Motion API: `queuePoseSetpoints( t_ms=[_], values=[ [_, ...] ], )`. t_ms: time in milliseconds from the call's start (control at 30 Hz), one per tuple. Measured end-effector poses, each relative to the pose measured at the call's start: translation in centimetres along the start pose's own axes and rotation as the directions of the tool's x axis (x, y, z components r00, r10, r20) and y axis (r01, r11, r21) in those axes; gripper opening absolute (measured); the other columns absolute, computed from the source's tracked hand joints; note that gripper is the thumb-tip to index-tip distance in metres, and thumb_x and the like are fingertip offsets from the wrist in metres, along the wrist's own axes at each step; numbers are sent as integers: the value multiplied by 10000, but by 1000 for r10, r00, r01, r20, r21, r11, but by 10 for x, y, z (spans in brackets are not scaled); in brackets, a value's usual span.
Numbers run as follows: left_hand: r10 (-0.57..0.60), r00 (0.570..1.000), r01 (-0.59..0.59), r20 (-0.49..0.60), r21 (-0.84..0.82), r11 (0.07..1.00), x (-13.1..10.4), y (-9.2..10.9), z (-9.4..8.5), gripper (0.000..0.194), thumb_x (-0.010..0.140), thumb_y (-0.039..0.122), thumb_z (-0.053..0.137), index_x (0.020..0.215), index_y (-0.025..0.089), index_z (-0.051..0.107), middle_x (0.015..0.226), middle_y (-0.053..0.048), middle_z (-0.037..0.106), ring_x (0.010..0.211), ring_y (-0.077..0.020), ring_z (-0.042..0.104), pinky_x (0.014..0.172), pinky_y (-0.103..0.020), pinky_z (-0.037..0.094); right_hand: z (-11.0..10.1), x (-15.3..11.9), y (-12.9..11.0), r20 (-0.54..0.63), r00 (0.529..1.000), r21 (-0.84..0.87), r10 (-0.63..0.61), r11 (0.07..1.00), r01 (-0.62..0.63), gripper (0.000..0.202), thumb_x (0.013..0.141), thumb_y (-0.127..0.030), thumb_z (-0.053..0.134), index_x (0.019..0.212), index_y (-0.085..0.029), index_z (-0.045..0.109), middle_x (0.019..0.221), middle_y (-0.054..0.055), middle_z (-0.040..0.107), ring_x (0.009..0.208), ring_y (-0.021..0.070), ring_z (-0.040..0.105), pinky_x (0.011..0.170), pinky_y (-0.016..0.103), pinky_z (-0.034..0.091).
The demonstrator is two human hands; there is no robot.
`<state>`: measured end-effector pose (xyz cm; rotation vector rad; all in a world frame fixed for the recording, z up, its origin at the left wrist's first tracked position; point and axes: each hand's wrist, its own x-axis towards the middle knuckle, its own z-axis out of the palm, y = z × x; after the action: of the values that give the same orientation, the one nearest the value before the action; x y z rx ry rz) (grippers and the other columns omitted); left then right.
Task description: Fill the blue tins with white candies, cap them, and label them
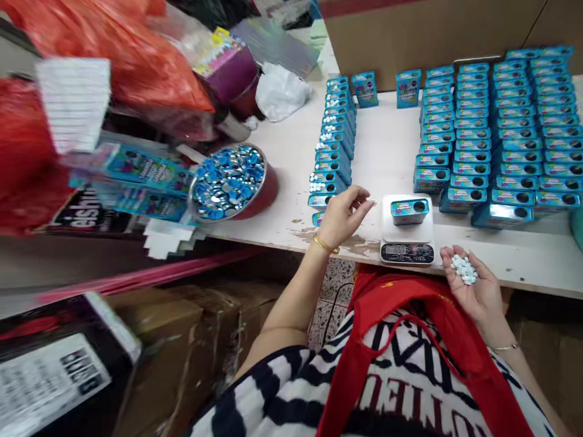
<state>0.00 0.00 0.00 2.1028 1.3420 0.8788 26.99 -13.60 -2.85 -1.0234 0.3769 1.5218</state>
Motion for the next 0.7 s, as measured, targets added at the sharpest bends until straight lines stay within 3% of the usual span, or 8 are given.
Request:
queuePoseSetpoints(
  t_ms=[167,333,433,567,700],
  values=[
    [-90,996,90,-4,-37,995,-21,-13,14,133,883,298,592,938,177,594,760,4,632,666,-93,570,612,-222,448,3,5,3,20,1000,-39,9,999,-9,260,934,-149,406,1013,-83,644,931,141,742,967,223,718,825,292,608],
    [-97,995,98,17,-70,993,-25,-19,22,167,885,317,601,970,174,602,797,-7,648,683,-96,579,626,-224,454,2,8,5,44,999,-66,14,998,-11,254,925,-152,422,1041,-92,640,961,142,743,986,213,714,834,295,606],
    [-66,995,74,70,-116,991,-23,-21,31,336,838,398,666,1077,176,586,895,-35,665,748,-117,604,646,-236,469,3,11,6,43,999,-77,20,997,-17,250,926,-157,429,1052,-104,638,974,135,744,1004,206,708,842,297,605],
    [36,994,-16,108,-176,984,-18,-25,59,701,720,511,756,1284,194,486,1186,-114,621,1032,-210,606,818,-321,505,11,16,10,53,998,-81,44,996,-40,254,934,-160,417,1044,-103,639,1006,139,740,1033,211,698,863,309,600],
    [86,990,-57,111,-241,969,-9,-31,95,775,683,523,779,1320,211,466,1297,-124,574,1188,-267,548,997,-421,442,26,21,17,71,994,-94,77,993,-71,247,930,-157,431,1022,-75,645,1006,164,735,1013,230,705,857,309,601]
  ],
)
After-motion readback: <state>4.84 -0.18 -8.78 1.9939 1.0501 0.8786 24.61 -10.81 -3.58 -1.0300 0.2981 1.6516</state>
